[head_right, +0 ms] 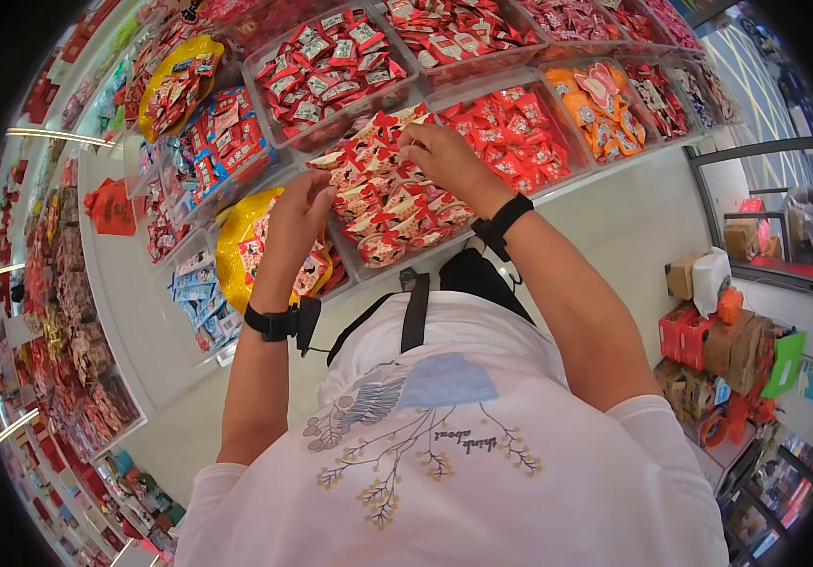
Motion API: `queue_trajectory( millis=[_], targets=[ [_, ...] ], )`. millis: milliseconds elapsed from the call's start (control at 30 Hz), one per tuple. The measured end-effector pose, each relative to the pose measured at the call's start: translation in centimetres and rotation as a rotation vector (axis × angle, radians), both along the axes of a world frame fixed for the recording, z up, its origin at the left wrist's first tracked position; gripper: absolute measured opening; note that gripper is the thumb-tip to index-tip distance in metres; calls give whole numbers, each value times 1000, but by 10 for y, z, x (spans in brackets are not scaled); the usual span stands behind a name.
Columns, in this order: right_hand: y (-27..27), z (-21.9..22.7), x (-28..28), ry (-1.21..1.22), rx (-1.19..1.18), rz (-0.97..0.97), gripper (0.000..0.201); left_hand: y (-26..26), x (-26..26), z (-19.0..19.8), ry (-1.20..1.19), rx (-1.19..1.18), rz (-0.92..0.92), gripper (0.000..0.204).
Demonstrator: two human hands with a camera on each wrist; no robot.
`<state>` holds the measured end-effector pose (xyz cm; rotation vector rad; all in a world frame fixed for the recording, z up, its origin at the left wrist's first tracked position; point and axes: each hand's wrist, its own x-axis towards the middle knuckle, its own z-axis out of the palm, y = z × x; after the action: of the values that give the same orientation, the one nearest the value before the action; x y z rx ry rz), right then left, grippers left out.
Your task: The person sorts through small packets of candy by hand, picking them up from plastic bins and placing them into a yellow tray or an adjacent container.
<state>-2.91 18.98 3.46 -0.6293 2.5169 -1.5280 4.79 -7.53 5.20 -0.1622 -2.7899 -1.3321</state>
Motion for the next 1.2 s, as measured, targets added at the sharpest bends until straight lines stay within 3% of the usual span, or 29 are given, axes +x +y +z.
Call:
queue_trajectory(
  millis=[133, 267, 400, 567, 667, 767, 867, 967, 1200],
  targets=[
    [-4, 0, 5, -194, -116, -5, 10, 23, -31, -14, 303, -158, -125, 33],
    [-4, -8, 10, -375, -176, -18, 9, 39, -40, -11, 149, -164, -211, 36],
    [-3, -24, 10, -360, -204, -19, 8, 46, -43, -18, -64, -200, -236, 33],
    [-5, -28, 11, -447, -265, -119, 9, 50, -41, -23, -125, -184, -162, 35],
    [-2, -38, 12, -395, -151, -173, 12, 47, -45, -18, -151, -198, -99, 37],
    [3, -66, 11, 117, 239, 8, 16, 45, -48, -16, -178, -266, -137, 39],
    [-3, -76, 13, 93, 396, 99, 19, 48, -50, -23, -163, -375, -182, 40],
    [-9, -55, 20, 79, 473, 87, 19, 48, -50, -41, -65, -369, -209, 41],
    [-6, -59, 15, 17, 419, 109, 8, 50, -51, -42, -73, -321, -258, 38]
  ],
)
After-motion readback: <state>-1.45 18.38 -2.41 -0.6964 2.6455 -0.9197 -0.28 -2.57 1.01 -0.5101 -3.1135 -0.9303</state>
